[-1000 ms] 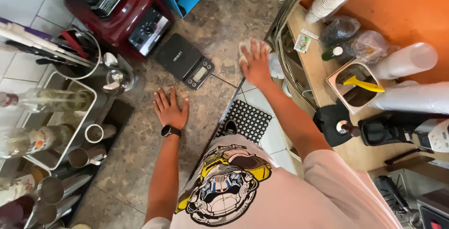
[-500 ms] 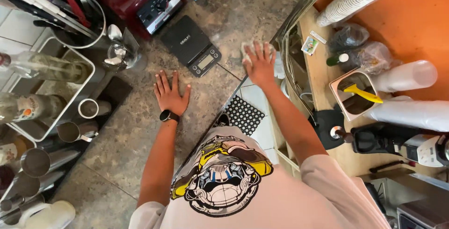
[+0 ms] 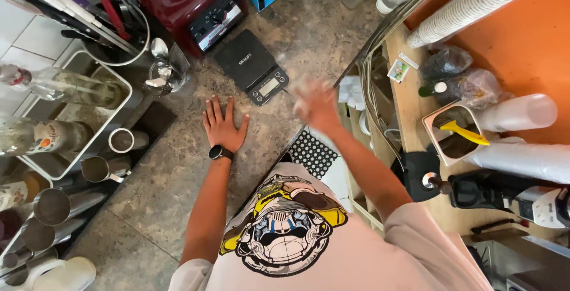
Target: Wiping down the coffee shop counter, scale, and blender with a cloth.
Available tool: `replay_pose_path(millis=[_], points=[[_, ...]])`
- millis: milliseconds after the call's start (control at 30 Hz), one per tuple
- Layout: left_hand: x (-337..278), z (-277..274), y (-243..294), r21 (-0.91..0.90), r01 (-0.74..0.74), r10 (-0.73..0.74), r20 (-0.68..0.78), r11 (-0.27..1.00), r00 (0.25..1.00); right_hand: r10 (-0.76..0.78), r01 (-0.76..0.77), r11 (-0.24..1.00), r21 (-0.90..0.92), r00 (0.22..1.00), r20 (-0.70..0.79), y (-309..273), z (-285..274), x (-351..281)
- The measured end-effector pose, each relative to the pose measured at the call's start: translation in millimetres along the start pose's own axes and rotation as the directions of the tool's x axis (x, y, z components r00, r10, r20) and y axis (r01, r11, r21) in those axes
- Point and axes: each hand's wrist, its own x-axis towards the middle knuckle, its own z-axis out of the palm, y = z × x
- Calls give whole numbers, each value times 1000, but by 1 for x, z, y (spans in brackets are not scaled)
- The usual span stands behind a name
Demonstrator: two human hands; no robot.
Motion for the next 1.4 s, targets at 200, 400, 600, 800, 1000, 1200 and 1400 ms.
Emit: replay_pose_path(millis=[200,400,600,800,1000,1200,1400], points=[[0,1,0,5,-22,22,-88,1000,996,490,-500,866,-8,846,208,33,-20,11],[-1,-5,2,-7,-37,37,-48,999,998,136,-217,971,97,842,522,-56,-59,0],[1,-2,3,-1,-40,39,-85,999,996,244,-209,963,-168,941,233,23,-42,19],[5,0,0,-6,-59,57,-179,998,982,490,-486,871,-71,851,190,9,-34,35],[4,5,2,5,-37,37,-211,999,977,209,-217,976,-2,938,277,-117,-33,-8],[0,5,0,-2,-56,54,-193,998,980,351,-382,924,-5,843,408,-84,-42,20],[2,-3,2,-11,-66,64,-154,998,986,332,-367,930,21,864,379,-92,-42,24]])
